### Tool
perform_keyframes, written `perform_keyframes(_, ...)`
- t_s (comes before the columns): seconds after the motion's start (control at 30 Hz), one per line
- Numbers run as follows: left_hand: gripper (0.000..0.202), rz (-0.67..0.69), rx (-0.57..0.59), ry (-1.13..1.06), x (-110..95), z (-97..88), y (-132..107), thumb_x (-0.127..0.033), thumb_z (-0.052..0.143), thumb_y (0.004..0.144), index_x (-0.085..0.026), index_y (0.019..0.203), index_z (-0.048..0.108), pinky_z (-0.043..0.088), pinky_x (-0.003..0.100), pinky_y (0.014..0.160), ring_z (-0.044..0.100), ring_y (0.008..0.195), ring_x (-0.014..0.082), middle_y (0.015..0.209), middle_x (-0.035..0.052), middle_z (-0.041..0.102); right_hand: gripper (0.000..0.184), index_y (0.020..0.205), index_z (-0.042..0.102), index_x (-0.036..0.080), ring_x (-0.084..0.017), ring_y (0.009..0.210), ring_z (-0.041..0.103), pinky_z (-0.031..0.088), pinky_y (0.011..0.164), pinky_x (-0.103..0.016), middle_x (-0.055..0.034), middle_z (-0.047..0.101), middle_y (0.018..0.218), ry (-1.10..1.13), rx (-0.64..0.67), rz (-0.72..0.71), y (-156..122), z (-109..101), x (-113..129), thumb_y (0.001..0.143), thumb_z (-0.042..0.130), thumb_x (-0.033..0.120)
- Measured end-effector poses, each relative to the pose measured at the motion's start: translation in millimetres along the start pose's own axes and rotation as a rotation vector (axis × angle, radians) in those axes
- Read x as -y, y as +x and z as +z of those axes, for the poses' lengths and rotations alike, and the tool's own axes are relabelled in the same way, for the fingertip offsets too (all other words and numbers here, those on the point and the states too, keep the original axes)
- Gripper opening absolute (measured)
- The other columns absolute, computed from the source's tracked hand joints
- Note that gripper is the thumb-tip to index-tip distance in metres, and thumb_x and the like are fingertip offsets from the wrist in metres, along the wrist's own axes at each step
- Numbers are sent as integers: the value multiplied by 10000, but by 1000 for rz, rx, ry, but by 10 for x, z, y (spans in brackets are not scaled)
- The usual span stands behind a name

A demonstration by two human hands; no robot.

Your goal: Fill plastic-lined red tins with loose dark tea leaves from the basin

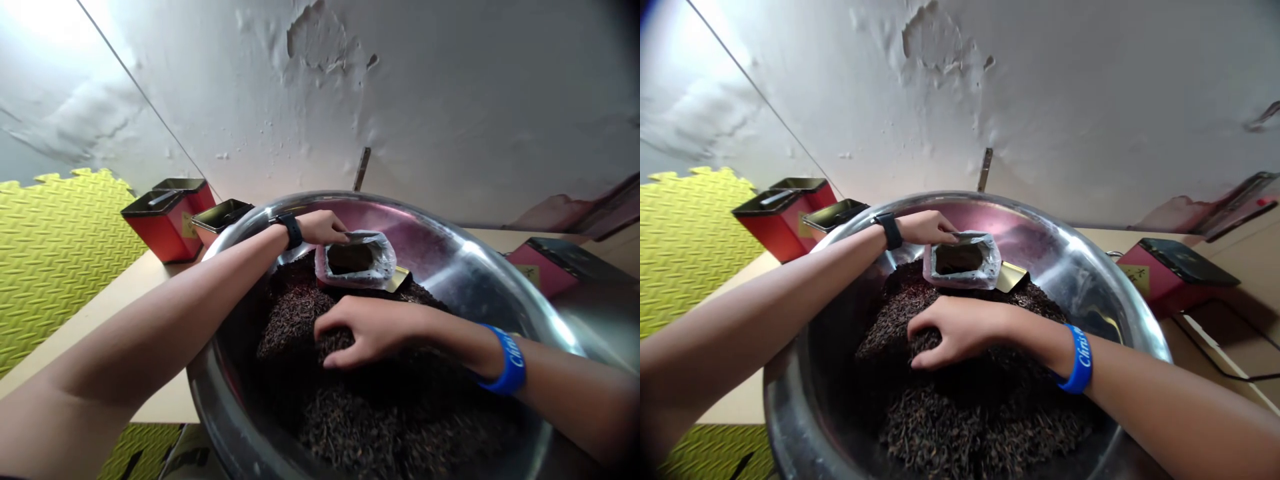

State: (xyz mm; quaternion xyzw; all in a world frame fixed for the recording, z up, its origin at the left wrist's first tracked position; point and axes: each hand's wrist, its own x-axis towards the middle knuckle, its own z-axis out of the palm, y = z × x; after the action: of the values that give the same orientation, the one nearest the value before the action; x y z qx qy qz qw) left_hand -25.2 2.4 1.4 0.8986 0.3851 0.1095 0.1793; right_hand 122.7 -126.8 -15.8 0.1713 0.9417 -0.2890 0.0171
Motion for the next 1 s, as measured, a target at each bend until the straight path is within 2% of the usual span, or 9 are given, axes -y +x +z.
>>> perform_keyframes(0.13,365,22,-5,0,-34,-5,-8,-384,519,718,-191,992,665,327,212,625,504,686,113,808,4,660,233,916,601,175,-139,783,560,412,708,-245,-21,634,876,-60,-341,30,-73,-236,-28,776,522,344)
perform_keyframes(0.2,348,42,10,14,-80,-5,-14,-368,519,714,-185,963,678,326,215,614,498,667,112,785,14,658,242,941,596,178,-159,823,557,408,736,-275,-38,630,924,-179,-562,120,-117,-339,-137,791,501,343)
perform_keyframes(0.27,328,61,24,29,-137,-2,-18,-350,516,713,-184,938,688,326,219,605,496,649,112,770,22,657,263,972,602,184,-191,853,558,404,749,-313,-64,629,955,-303,-656,238,-151,-377,-301,783,509,343)
perform_keyframes(0.43,358,77,46,35,-221,22,-17,-367,521,718,-227,1018,656,336,213,613,508,659,108,818,17,665,205,894,650,205,-215,843,571,409,727,-333,-83,641,890,-371,-390,353,-133,-262,-541,776,511,299)
perform_keyframes(0.6,354,88,22,44,-150,22,-18,-383,512,728,-242,1020,653,340,206,623,515,679,106,847,12,668,245,887,629,163,-167,824,558,397,744,-293,-63,637,889,-281,-462,154,-33,-195,-158,840,420,281)
perform_keyframes(0.7,370,55,10,36,-89,15,-12,-395,523,720,-221,1020,654,338,203,617,512,681,109,850,19,668,297,974,614,170,-148,841,571,411,751,-258,-46,641,934,-71,-215,50,-4,-106,-41,851,414,352)
perform_keyframes(0.8,376,33,6,39,-63,11,-7,-389,519,723,-208,1024,652,337,201,614,510,678,109,848,19,668,558,1235,467,179,-228,1125,455,345,929,-325,-93,499,1242,1,-18,166,14,70,-211,776,486,496)
perform_keyframes(0.9,375,26,13,38,-80,6,-14,-385,518,723,-206,1024,652,334,197,609,512,676,109,838,15,669,832,1356,281,133,-324,1268,238,232,1010,-439,-165,257,1399,-1,-19,406,40,243,-455,711,470,624)
perform_keyframes(1.0,372,28,13,23,-111,-2,-31,-373,524,721,-205,1028,650,338,197,618,519,699,115,842,16,670,926,1359,274,147,-329,1266,239,244,1012,-430,-160,240,1407,69,16,408,69,301,-497,635,512,672)
